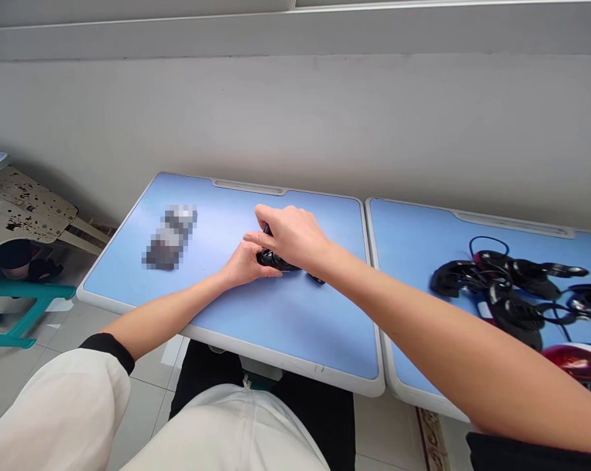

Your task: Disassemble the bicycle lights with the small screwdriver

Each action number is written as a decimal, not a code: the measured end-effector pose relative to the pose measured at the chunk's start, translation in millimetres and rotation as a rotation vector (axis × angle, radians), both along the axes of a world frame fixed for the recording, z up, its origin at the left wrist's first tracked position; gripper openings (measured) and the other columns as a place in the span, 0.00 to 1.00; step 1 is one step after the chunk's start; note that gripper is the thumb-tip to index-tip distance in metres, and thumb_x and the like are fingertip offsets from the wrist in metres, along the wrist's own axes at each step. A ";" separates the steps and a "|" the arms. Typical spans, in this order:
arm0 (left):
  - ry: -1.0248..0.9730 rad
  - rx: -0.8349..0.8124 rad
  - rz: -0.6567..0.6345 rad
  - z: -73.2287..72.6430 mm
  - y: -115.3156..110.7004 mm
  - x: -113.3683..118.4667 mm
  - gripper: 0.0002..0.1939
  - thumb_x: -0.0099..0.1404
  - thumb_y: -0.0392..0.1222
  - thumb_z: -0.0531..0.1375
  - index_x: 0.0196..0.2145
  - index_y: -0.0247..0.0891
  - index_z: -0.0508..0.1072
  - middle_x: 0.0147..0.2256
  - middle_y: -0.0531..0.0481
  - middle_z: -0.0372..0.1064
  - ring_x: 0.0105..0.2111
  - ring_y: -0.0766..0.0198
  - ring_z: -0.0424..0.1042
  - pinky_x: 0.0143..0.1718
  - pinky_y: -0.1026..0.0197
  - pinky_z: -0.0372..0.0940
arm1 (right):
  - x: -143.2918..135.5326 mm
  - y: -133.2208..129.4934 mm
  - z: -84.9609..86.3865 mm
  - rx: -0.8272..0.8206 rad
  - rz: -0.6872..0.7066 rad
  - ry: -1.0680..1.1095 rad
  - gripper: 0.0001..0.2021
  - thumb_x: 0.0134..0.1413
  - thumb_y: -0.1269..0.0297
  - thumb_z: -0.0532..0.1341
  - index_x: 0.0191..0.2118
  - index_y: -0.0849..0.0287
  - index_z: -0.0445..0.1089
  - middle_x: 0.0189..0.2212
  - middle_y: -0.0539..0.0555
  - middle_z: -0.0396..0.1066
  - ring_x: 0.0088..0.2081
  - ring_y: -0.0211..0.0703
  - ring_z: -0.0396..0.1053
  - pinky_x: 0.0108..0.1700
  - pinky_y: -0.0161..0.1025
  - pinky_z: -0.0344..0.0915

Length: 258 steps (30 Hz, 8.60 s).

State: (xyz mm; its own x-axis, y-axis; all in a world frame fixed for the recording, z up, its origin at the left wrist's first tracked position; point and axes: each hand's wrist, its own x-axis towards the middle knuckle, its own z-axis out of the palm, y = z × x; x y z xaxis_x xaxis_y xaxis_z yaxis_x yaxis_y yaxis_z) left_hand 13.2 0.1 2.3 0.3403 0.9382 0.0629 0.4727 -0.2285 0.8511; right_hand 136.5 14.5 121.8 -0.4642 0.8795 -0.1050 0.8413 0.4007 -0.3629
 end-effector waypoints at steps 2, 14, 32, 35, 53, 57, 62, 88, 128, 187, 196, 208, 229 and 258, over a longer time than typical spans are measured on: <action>0.001 0.009 0.007 0.7 -0.1 -0.1 0.12 0.46 0.42 0.70 0.24 0.36 0.72 0.29 0.53 0.71 0.34 0.60 0.70 0.34 0.60 0.64 | 1.2 1.3 0.7 -0.030 0.053 0.035 0.09 0.50 0.66 0.57 0.28 0.54 0.52 0.19 0.46 0.59 0.22 0.37 0.53 0.26 0.36 0.46; -0.033 0.000 0.013 0.5 -0.4 -1.0 0.13 0.46 0.42 0.70 0.30 0.37 0.76 0.32 0.51 0.72 0.36 0.58 0.71 0.36 0.58 0.66 | 1.7 1.7 1.8 0.005 0.084 0.011 0.09 0.49 0.68 0.56 0.27 0.54 0.51 0.19 0.46 0.58 0.22 0.37 0.52 0.26 0.36 0.44; -0.054 -0.090 0.063 3.7 1.3 -0.4 0.13 0.44 0.40 0.70 0.29 0.37 0.76 0.27 0.54 0.70 0.32 0.62 0.69 0.32 0.60 0.64 | 9.5 4.0 2.9 -0.038 0.115 0.077 0.08 0.49 0.65 0.58 0.28 0.55 0.55 0.22 0.47 0.59 0.25 0.38 0.56 0.28 0.36 0.45; -0.064 -0.098 0.048 3.4 1.4 -0.6 0.11 0.45 0.41 0.70 0.26 0.36 0.75 0.25 0.54 0.69 0.31 0.61 0.69 0.32 0.60 0.64 | 7.0 3.5 4.7 0.004 0.077 0.004 0.11 0.53 0.62 0.58 0.25 0.55 0.54 0.19 0.47 0.56 0.24 0.38 0.55 0.28 0.37 0.44; -0.068 -0.065 0.069 5.1 0.6 -0.1 0.14 0.44 0.39 0.70 0.30 0.37 0.76 0.30 0.53 0.71 0.34 0.61 0.69 0.32 0.61 0.63 | 10.7 7.0 6.6 -0.064 0.215 0.114 0.10 0.45 0.74 0.60 0.30 0.56 0.56 0.26 0.48 0.63 0.28 0.36 0.57 0.27 0.35 0.46; -0.075 -0.113 0.065 3.9 1.6 -0.1 0.12 0.44 0.40 0.70 0.27 0.36 0.75 0.24 0.55 0.67 0.29 0.64 0.66 0.29 0.62 0.61 | 8.2 7.8 7.0 -0.026 0.134 -0.004 0.13 0.51 0.59 0.61 0.26 0.57 0.57 0.22 0.48 0.60 0.26 0.36 0.55 0.28 0.36 0.45; -0.079 -0.097 0.073 3.4 1.6 -0.4 0.11 0.43 0.40 0.70 0.25 0.36 0.74 0.26 0.54 0.69 0.31 0.62 0.67 0.31 0.62 0.62 | 8.3 7.3 6.9 -0.056 0.143 0.031 0.06 0.49 0.70 0.59 0.31 0.57 0.60 0.25 0.48 0.63 0.26 0.35 0.56 0.28 0.35 0.45; -0.046 -0.075 0.073 2.5 1.8 -0.5 0.13 0.44 0.40 0.70 0.29 0.36 0.76 0.28 0.52 0.71 0.33 0.60 0.70 0.32 0.61 0.64 | 11.8 7.0 13.0 -0.194 0.193 0.115 0.06 0.43 0.76 0.59 0.25 0.58 0.63 0.26 0.48 0.66 0.30 0.36 0.61 0.28 0.34 0.49; -0.052 -0.092 0.071 7.6 1.3 0.0 0.14 0.45 0.41 0.69 0.31 0.37 0.77 0.34 0.50 0.73 0.38 0.57 0.71 0.37 0.58 0.66 | 18.8 2.4 4.6 -0.213 0.235 0.226 0.06 0.38 0.76 0.58 0.25 0.58 0.66 0.24 0.47 0.65 0.27 0.36 0.60 0.26 0.34 0.50; -0.415 -0.314 -0.070 39.6 11.3 19.1 0.24 0.46 0.45 0.71 0.42 0.35 0.77 0.38 0.48 0.75 0.41 0.58 0.70 0.45 0.58 0.63 | 88.4 -72.4 -98.2 -0.678 -0.697 1.439 0.25 0.35 0.66 0.72 0.43 0.59 0.66 0.24 0.44 0.64 0.15 0.25 0.53 0.14 0.28 0.46; -0.174 -0.200 0.012 20.8 24.5 -3.4 0.31 0.45 0.46 0.70 0.47 0.35 0.74 0.41 0.47 0.74 0.43 0.55 0.71 0.47 0.56 0.64 | 130.5 -64.1 -89.4 -0.585 -0.811 1.302 0.19 0.42 0.73 0.68 0.43 0.61 0.67 0.22 0.45 0.63 0.16 0.26 0.54 0.14 0.27 0.48; 0.166 0.077 -0.148 9.9 18.8 -9.4 0.29 0.49 0.47 0.69 0.49 0.37 0.73 0.53 0.42 0.67 0.57 0.49 0.60 0.61 0.46 0.53 | 131.2 29.2 -89.9 -0.617 -0.806 1.261 0.19 0.51 0.80 0.61 0.48 0.59 0.61 0.23 0.53 0.72 0.15 0.27 0.54 0.14 0.25 0.48; -0.023 0.019 -0.193 14.8 15.7 -5.4 0.28 0.50 0.55 0.67 0.46 0.40 0.73 0.46 0.45 0.71 0.50 0.51 0.65 0.55 0.53 0.58 | 89.6 -43.9 -89.0 -0.800 -0.850 1.347 0.07 0.54 0.69 0.64 0.30 0.62 0.65 0.21 0.50 0.66 0.16 0.26 0.52 0.14 0.24 0.46; -0.011 0.015 -0.107 12.9 24.7 -10.2 0.27 0.48 0.50 0.68 0.46 0.40 0.73 0.45 0.46 0.71 0.49 0.52 0.65 0.53 0.54 0.59 | 122.3 21.2 -76.5 -0.386 -0.740 0.866 0.07 0.50 0.76 0.62 0.29 0.61 0.63 0.30 0.56 0.74 0.15 0.31 0.62 0.14 0.31 0.50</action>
State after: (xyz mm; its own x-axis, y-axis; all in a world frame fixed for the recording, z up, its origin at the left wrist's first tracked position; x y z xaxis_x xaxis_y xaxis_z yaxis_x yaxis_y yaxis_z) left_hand 3.0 24.9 15.2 0.4374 0.8956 0.0814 0.4353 -0.2901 0.8522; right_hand 258.8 35.7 45.2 0.0936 0.9419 -0.3227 0.2393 -0.3359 -0.9110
